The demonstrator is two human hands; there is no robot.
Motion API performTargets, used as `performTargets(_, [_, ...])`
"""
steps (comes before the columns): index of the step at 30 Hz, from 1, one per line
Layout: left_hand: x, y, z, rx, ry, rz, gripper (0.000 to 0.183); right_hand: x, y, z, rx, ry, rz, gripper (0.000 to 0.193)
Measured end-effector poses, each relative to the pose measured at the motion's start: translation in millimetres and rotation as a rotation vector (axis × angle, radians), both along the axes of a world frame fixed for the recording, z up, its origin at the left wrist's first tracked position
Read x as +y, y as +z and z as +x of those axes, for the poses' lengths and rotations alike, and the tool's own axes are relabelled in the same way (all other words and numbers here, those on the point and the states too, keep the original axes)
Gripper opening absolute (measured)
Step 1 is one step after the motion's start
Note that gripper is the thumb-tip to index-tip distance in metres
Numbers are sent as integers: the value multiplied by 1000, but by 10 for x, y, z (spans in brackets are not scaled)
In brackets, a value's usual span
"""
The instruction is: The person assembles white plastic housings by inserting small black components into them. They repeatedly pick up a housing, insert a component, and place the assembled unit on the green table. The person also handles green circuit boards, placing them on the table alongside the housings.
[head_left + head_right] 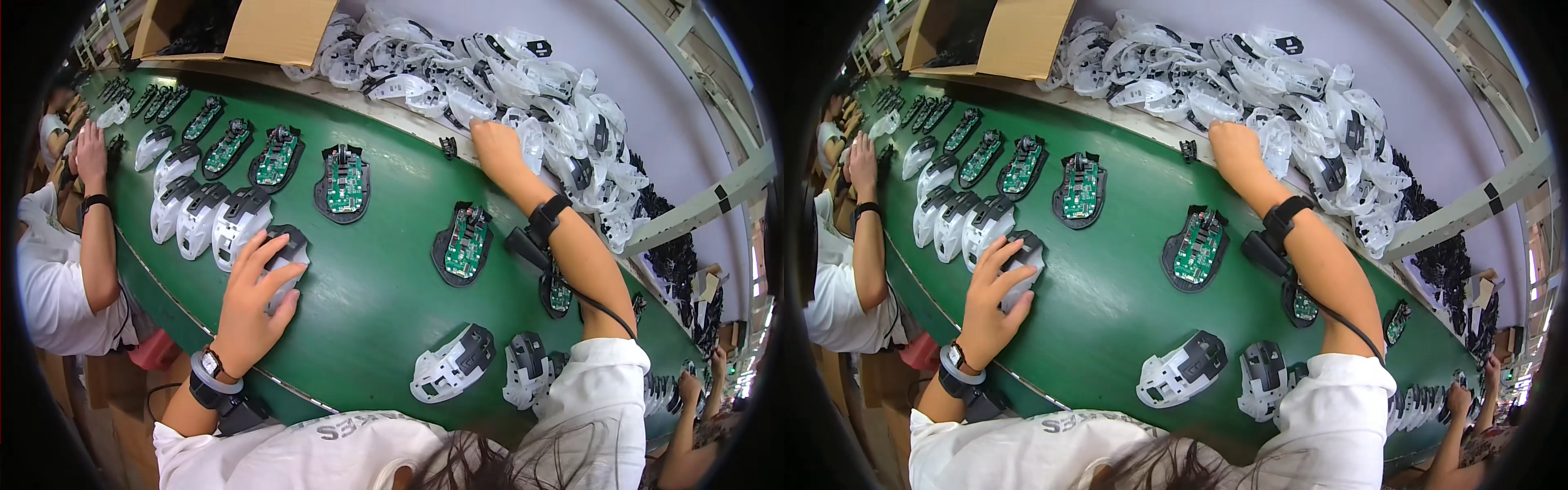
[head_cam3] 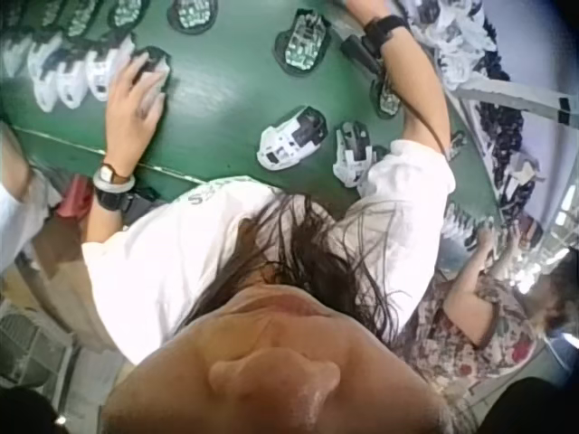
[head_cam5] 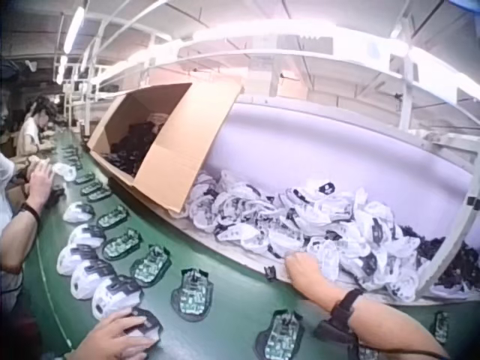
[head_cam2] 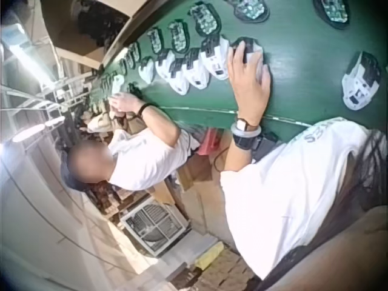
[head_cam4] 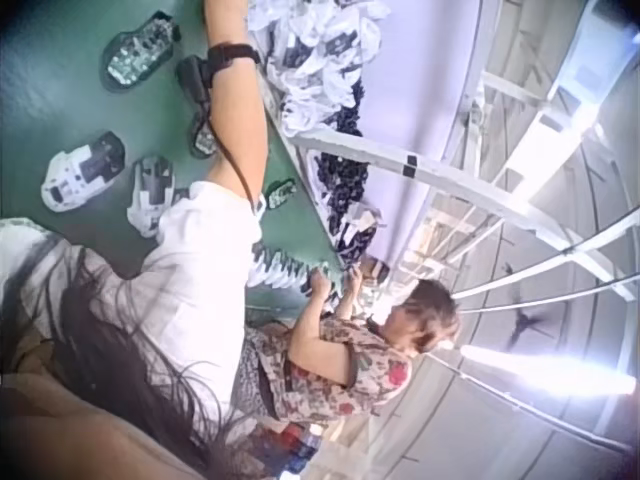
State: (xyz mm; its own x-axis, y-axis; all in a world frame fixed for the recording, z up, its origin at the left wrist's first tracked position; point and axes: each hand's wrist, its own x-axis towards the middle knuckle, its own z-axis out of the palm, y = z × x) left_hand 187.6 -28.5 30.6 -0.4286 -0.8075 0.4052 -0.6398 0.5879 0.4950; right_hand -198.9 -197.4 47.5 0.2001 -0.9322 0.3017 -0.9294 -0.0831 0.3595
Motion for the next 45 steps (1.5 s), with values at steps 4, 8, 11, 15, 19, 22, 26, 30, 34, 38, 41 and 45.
performTargets(4, [-8,51,76,678,54,301,30,167,166,-77,-176,198,-119,26])
performTargets(8, [-51,361,105,1466,-115,1141,46,699,635,173,-581,300,-131,27])
performTargets(11, [-148,444,-341,1465,-288,1238,53,1400,894,825,-1253,279,229,19])
performTargets(15, [-184,441,-684,1412,-507,1311,53,1646,818,1203,-1136,503,355,17])
performTargets(19, [-144,418,-748,1278,-492,1186,64,1673,678,1176,-780,494,171,14])
performTargets(22, [-144,380,-711,1274,-433,1191,62,1685,611,1259,-747,599,115,14])
performTargets(26, [-134,332,-681,1230,-372,1148,60,1774,679,1322,-715,546,204,18])
performTargets(30, [-119,315,-681,1226,-368,1082,50,1792,710,1334,-587,620,154,22])
performTargets(34, [-107,381,-659,1143,-356,1080,54,1744,655,1372,-470,739,84,23])
performTargets(38, [-126,322,-648,1033,-336,958,53,1689,665,1394,-312,835,98,22])
performTargets(41, [-140,318,-616,1017,-308,940,48,1713,653,1417,-250,819,84,27])
performTargets(45, [-124,389,-581,1018,-282,974,44,1732,568,1460,-342,830,9,33])
